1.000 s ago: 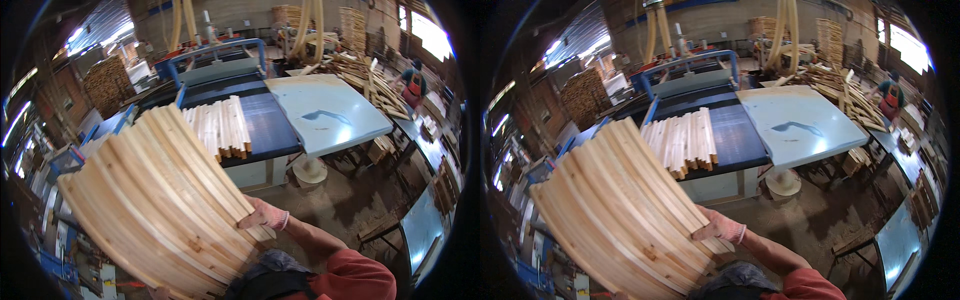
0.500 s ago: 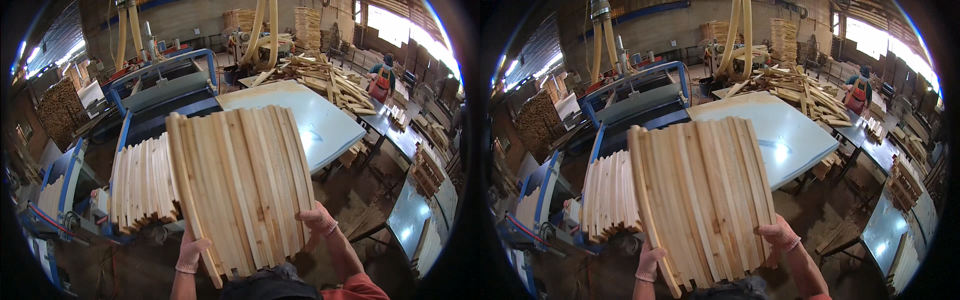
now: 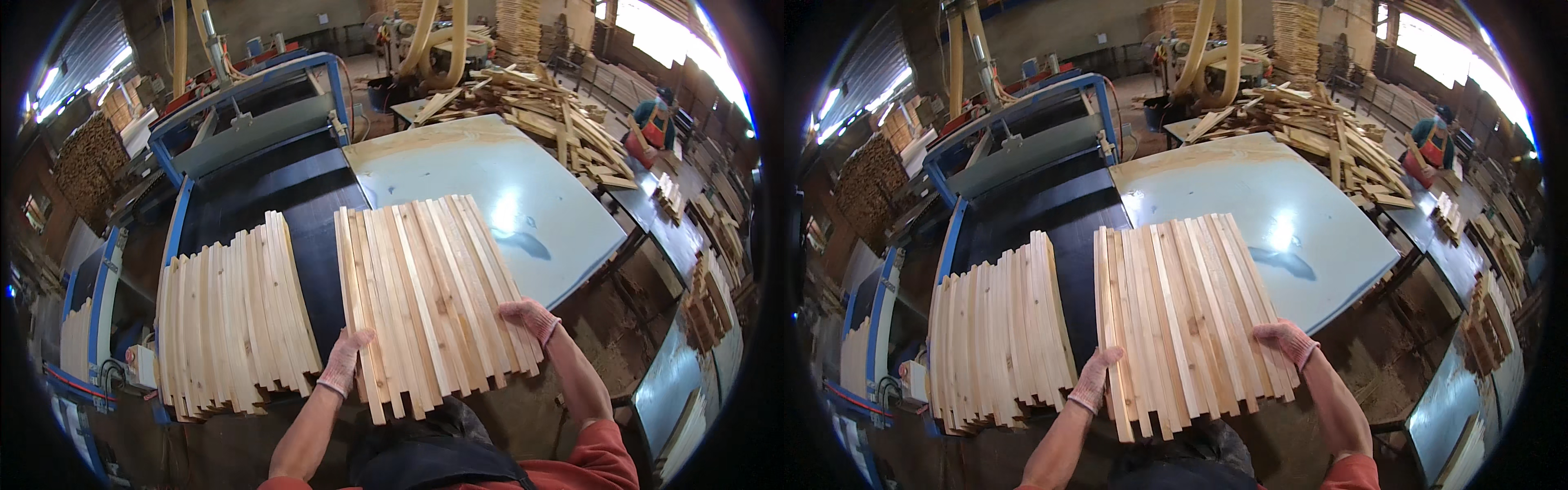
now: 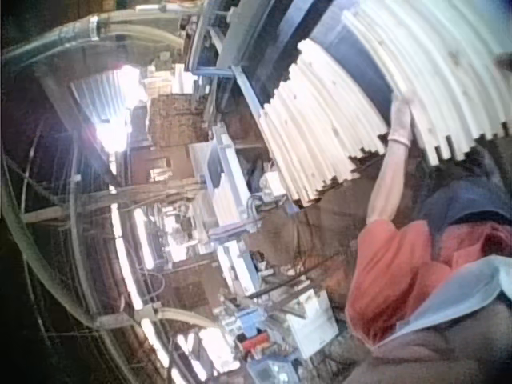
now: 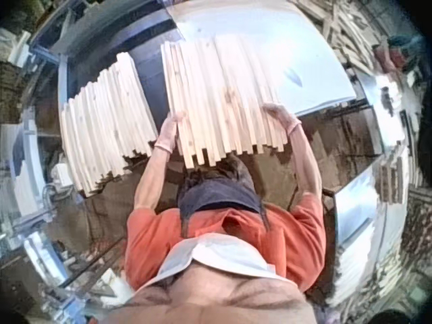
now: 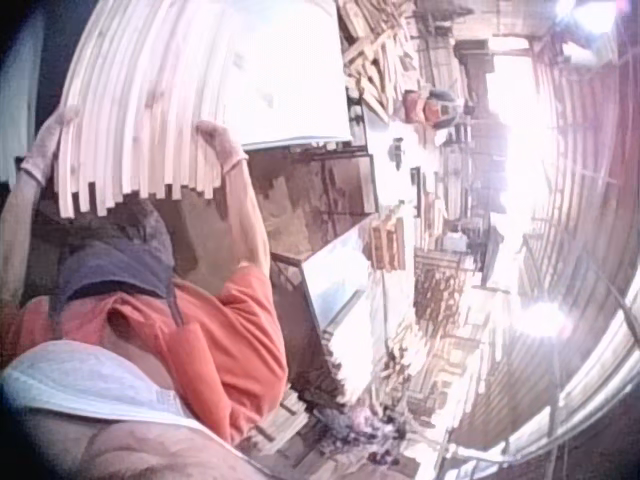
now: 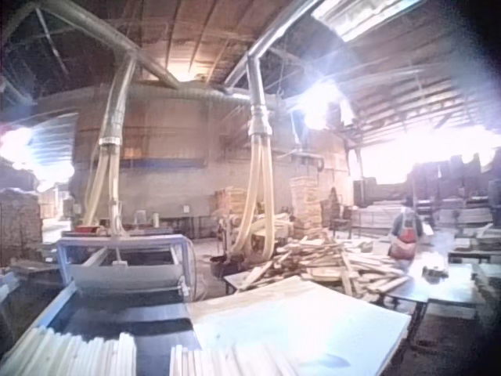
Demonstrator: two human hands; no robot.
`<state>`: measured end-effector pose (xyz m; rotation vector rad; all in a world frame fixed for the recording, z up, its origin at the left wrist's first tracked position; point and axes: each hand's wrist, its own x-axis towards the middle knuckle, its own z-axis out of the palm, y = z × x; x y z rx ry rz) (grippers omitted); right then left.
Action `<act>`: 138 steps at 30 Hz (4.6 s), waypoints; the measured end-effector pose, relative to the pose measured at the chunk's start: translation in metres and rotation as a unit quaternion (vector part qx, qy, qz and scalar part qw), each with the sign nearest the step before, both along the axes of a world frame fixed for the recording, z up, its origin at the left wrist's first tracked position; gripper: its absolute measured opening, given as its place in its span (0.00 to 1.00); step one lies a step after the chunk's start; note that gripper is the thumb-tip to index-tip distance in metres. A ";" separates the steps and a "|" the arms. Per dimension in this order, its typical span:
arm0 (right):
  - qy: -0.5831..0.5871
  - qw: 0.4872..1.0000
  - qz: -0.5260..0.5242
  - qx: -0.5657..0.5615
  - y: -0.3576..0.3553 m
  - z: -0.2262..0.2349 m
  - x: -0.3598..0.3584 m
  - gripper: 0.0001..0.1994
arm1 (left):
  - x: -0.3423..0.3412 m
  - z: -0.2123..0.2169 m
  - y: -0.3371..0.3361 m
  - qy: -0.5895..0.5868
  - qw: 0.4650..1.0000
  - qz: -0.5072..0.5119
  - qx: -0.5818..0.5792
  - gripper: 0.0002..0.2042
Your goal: The person repeatedly picks up stacks of light-colored wooden planks from a metal table and places them onto a conveyor belt. The person wears pink gloves and handles the wood with both hands, moving the planks in a repetitive cycle throughout the clip.
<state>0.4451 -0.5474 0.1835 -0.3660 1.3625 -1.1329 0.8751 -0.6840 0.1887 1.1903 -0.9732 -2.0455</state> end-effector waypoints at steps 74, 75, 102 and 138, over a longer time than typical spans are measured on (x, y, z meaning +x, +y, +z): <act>0.760 0.626 0.092 -0.148 -0.241 0.024 0.056 0.52 | 0.003 0.025 -0.045 -0.471 0.705 -0.061 -0.527 0.39; 0.722 0.661 0.090 -0.182 -0.236 0.030 0.066 0.50 | 0.014 0.041 -0.041 -0.434 0.783 0.002 -0.446 0.34; 0.622 0.601 0.482 -0.142 -0.224 0.088 0.531 0.56 | 0.514 0.044 0.019 -0.753 0.510 0.369 -0.190 0.46; -0.024 0.945 0.009 -0.325 -0.098 0.083 0.321 0.38 | 0.079 0.049 0.071 0.099 0.989 -0.021 -0.111 0.26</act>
